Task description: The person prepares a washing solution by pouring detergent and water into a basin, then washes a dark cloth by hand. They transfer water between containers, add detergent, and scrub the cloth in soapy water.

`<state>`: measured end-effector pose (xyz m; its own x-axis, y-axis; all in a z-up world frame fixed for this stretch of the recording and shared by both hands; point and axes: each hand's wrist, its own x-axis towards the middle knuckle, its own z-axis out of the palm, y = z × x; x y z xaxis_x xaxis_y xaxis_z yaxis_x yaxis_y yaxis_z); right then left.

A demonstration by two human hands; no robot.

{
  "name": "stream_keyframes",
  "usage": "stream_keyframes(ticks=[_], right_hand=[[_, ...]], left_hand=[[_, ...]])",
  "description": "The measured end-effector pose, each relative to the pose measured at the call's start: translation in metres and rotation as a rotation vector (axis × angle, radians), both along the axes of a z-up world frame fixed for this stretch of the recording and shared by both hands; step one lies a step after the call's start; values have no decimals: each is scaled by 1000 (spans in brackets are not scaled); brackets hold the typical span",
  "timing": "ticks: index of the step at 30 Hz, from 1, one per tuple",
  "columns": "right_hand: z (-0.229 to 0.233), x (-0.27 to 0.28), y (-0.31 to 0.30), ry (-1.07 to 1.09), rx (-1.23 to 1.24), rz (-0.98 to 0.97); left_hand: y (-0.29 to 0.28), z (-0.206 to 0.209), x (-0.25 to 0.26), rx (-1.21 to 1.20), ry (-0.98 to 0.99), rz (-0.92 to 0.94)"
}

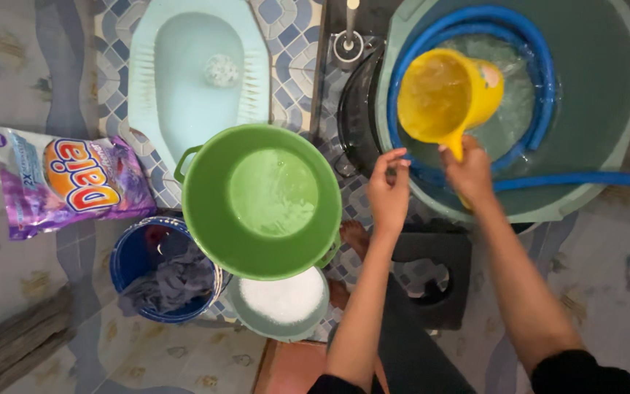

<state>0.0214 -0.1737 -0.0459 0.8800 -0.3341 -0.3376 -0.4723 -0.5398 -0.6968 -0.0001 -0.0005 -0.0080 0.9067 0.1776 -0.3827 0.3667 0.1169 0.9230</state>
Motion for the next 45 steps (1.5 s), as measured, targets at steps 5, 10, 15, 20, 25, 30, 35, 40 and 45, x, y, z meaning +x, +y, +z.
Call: stream_keyframes(ticks=[5,10,15,20,25,30,35,40,45], right_hand=[[77,-13,1,-19,571,-265],[138,-72,39,-104,425,-164],[134,-126,95,-217,420,-34],[88,-176,165,-498,318,267],[56,-237,243,-560,233,463],[38,-280,297,-672,0,675],[19,-307,324,-666,-2,848],[-8,-316,335,-713,-134,932],[-23,-312,331,-756,-108,1070]], left_hand=[[9,-20,-9,-304,61,58],[40,-29,-36,-353,144,157],[73,-33,-76,-534,187,291],[125,-54,-160,-661,220,475],[201,-80,-259,-759,10,665],[270,-102,-339,-815,104,932],[318,-160,-377,-832,123,1077],[330,-201,-416,-418,199,1048],[341,-216,-429,-516,201,1066]])
